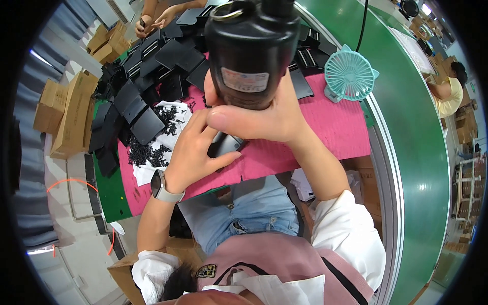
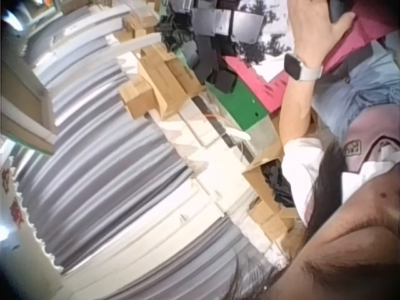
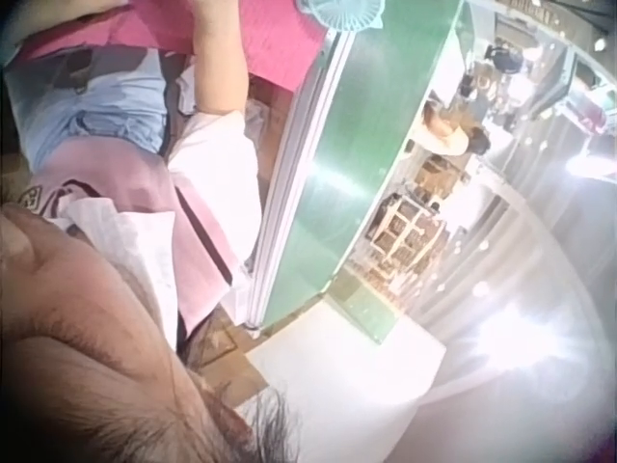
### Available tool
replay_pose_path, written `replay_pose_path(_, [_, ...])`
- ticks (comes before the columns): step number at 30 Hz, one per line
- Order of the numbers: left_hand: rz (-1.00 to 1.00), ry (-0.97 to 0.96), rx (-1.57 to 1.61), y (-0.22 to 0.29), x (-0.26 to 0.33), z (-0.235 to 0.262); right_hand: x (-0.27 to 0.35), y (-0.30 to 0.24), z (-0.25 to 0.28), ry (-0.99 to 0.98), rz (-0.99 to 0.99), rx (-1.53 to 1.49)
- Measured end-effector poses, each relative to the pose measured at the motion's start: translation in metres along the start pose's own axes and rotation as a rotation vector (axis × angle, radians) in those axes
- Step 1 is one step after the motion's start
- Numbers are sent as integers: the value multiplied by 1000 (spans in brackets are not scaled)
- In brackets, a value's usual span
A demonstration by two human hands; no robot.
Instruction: Assembling plastic components by driving screws into them using an electric screwdriver.
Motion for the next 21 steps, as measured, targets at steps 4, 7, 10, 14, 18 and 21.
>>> replay_pose_path(4, [10,-93,-98,13,-11,-2,10,-1,3,70,119,214])
replay_pose_path(7, [64,-84,-198,15,-15,-7,8,-4,-6,17,-24,112])
replay_pose_path(10, [182,-76,-232,15,-14,-2,8,-11,1,4,110,21])
replay_pose_path(14, [184,101,-199,31,-7,24,43,-44,36,45,70,-18])
replay_pose_path(18, [339,589,-275,45,76,90,53,-19,82,191,-55,191])
replay_pose_path(21, [716,917,-553,51,198,135,53,-6,95,192,-162,242])
Point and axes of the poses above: each hand's wrist, its own x-axis away from the middle knuckle, its own z-axis out of the back of the hand, y = z × x, the point moved 3 cm from there along -x, towards the middle knuckle, and after that the axes turned 5 degrees about -z, right-handed, at the moved point
